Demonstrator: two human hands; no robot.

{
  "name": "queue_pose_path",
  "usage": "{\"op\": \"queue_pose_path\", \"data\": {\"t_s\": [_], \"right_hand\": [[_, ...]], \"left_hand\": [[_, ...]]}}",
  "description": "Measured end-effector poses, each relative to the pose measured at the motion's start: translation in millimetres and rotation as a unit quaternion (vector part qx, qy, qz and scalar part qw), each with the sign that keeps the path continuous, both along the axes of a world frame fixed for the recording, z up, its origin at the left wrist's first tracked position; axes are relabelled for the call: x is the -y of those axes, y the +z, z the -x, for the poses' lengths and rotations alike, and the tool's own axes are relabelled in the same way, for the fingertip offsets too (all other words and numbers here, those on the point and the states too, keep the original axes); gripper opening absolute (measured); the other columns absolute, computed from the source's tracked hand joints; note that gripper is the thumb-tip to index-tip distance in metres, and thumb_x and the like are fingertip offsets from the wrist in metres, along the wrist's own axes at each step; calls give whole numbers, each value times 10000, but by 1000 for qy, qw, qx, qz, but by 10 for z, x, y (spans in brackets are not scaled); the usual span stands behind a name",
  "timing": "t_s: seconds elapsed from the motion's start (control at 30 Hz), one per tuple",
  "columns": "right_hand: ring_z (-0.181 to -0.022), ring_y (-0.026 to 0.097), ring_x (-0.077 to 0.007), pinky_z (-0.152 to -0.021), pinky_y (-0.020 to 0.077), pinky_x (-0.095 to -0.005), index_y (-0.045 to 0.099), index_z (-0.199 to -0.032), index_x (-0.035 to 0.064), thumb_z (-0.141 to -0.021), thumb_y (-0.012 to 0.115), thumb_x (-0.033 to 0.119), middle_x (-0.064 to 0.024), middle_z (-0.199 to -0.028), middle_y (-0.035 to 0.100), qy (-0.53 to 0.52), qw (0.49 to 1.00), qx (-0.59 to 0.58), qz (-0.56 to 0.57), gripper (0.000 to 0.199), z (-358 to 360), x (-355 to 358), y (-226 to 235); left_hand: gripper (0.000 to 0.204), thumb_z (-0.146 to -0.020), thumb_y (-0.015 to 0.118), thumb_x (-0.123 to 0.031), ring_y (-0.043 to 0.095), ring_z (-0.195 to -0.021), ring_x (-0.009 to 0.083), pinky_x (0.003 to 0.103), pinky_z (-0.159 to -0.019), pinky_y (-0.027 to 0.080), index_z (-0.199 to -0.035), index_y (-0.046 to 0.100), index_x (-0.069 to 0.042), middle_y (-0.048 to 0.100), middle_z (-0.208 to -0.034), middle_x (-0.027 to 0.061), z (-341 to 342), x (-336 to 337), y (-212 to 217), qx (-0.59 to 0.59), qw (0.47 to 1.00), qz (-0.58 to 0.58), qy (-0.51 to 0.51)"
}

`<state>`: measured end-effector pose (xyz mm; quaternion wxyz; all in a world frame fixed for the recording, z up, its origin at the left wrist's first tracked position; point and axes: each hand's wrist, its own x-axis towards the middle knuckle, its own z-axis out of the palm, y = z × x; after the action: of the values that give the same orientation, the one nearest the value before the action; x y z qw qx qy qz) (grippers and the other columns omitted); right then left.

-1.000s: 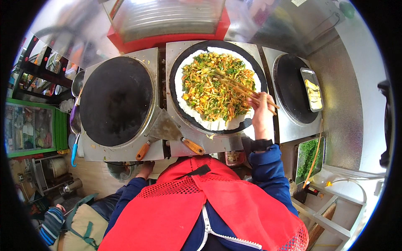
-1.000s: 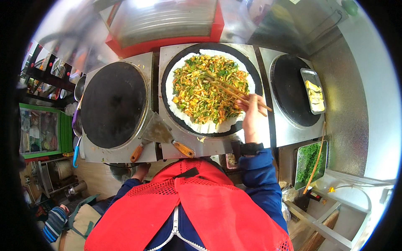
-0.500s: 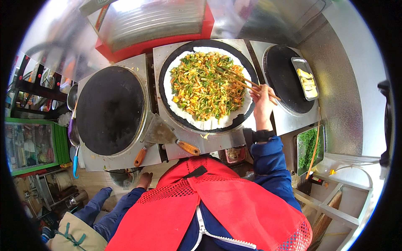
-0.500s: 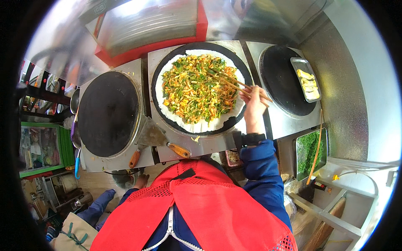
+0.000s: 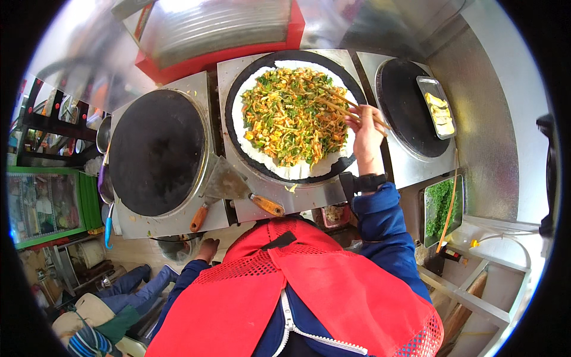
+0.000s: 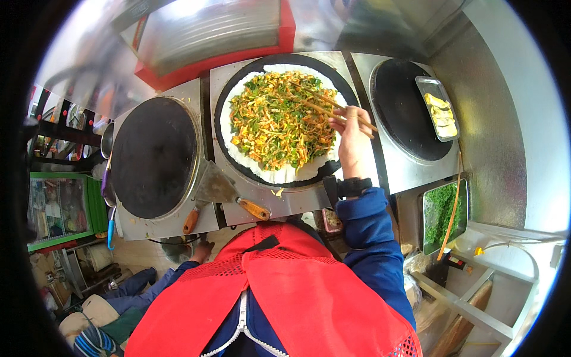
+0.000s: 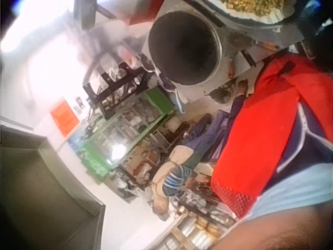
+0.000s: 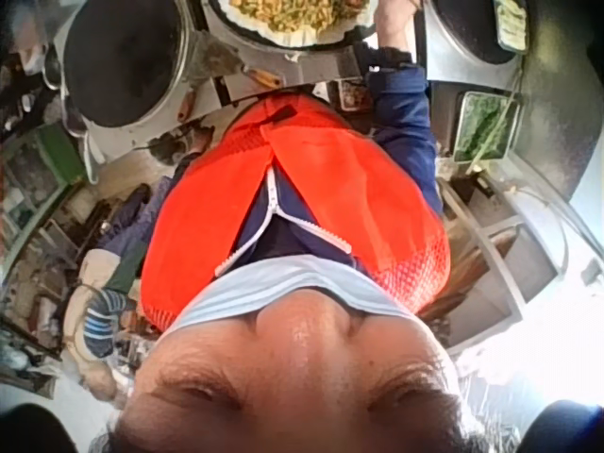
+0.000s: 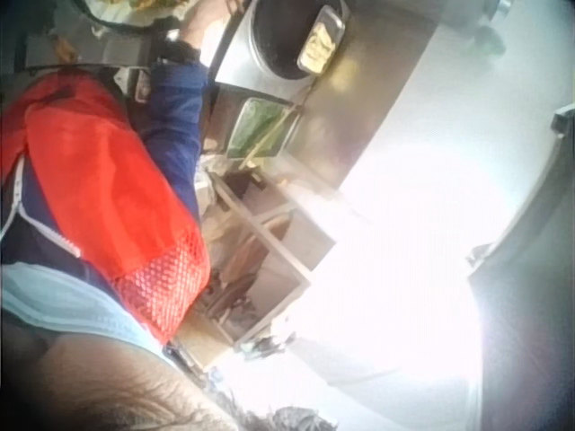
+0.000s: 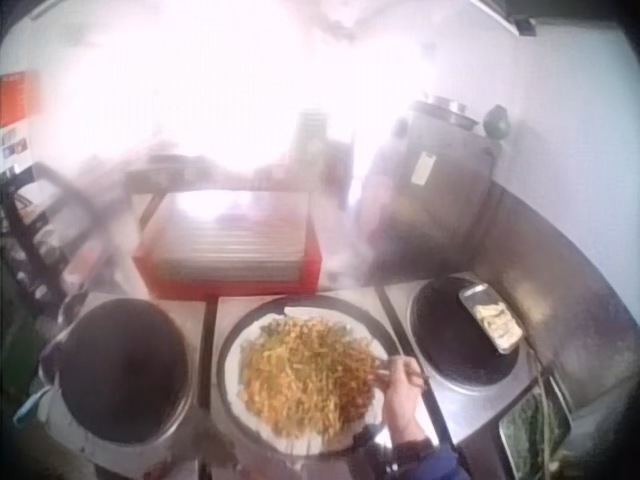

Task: The person mixes chopped vegetables and seasonings in a small pan, then spreads the mixture onto a thin crepe on a hot griddle. They use chopsticks to stir and distribute the filling evenly across the crepe surface.

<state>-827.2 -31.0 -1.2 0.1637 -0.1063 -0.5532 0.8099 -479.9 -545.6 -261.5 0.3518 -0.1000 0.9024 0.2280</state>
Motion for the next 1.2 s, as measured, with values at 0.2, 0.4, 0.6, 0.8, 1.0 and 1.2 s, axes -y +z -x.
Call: {"op": "queue_pose_path", "data": {"t_s": [0.2, 0.4, 0.6, 0.8, 1.0, 1.2], "right_hand": [[-661, 640, -195, -603, 538, -263, 538, -1009, 30, -975, 521, 203, -144, -867, 642, -11, 998, 51, 40, 177, -307, -365, -103], [-647, 589, -201, -593, 482, -283, 543, -994, 33, -977, 520, 230, -126, -815, 611, 4, 998, 41, 41, 199, -880, -739, -276], [-633, 593, -185, -572, 476, -261, 546, -979, 49, -980, 513, 256, -117, -814, 622, 17, 998, 62, 4, 210, -1167, -783, -151], [-667, 602, -169, -597, 522, -275, 554, -940, 39, -976, 519, 231, -102, -820, 611, 3, 998, 56, -34, 199, -1001, -227, 84], [-654, 632, -199, -606, 537, -285, 526, -984, 48, -984, 510, 242, -138, -849, 641, 173, 982, 73, 6, 195, -835, 275, 27], [-627, 590, -187, -587, 511, -278, 546, -953, 54, -965, 537, 203, -120, -804, 620, 83, 991, 105, 5, 149, -1062, -541, -47]], "left_hand": [[209, -876, 507, -196, 597, -809, 391, 487, -675, 471, -983, 618, -55, 601, -804, 200, 34, -34, -125, -163, 967, 52, -187], [185, -870, 508, -185, 595, -753, 389, 489, -635, 467, -948, 616, -57, 591, -762, 187, -115, 0, -176, -163, 969, 28, -182], [188, -865, 513, -177, 597, -753, 392, 480, -629, 470, -930, 607, -28, 586, -764, 206, -155, 94, -97, -138, 972, 37, -186], [184, -875, 500, -175, 602, -787, 388, 488, -641, 474, -926, 601, -30, 591, -777, 204, 50, 30, -184, -187, 952, 42, -240], [220, -838, 514, -118, 597, -792, 374, 485, -667, 464, -1024, 603, -40, 600, -820, 201, 163, 16, -276, -185, 956, 43, -226], [177, -866, 499, -172, 607, -762, 384, 489, -640, 481, -924, 612, -49, 596, -758, 195, -90, -31, -214, -144, 962, 66, -223]]}}
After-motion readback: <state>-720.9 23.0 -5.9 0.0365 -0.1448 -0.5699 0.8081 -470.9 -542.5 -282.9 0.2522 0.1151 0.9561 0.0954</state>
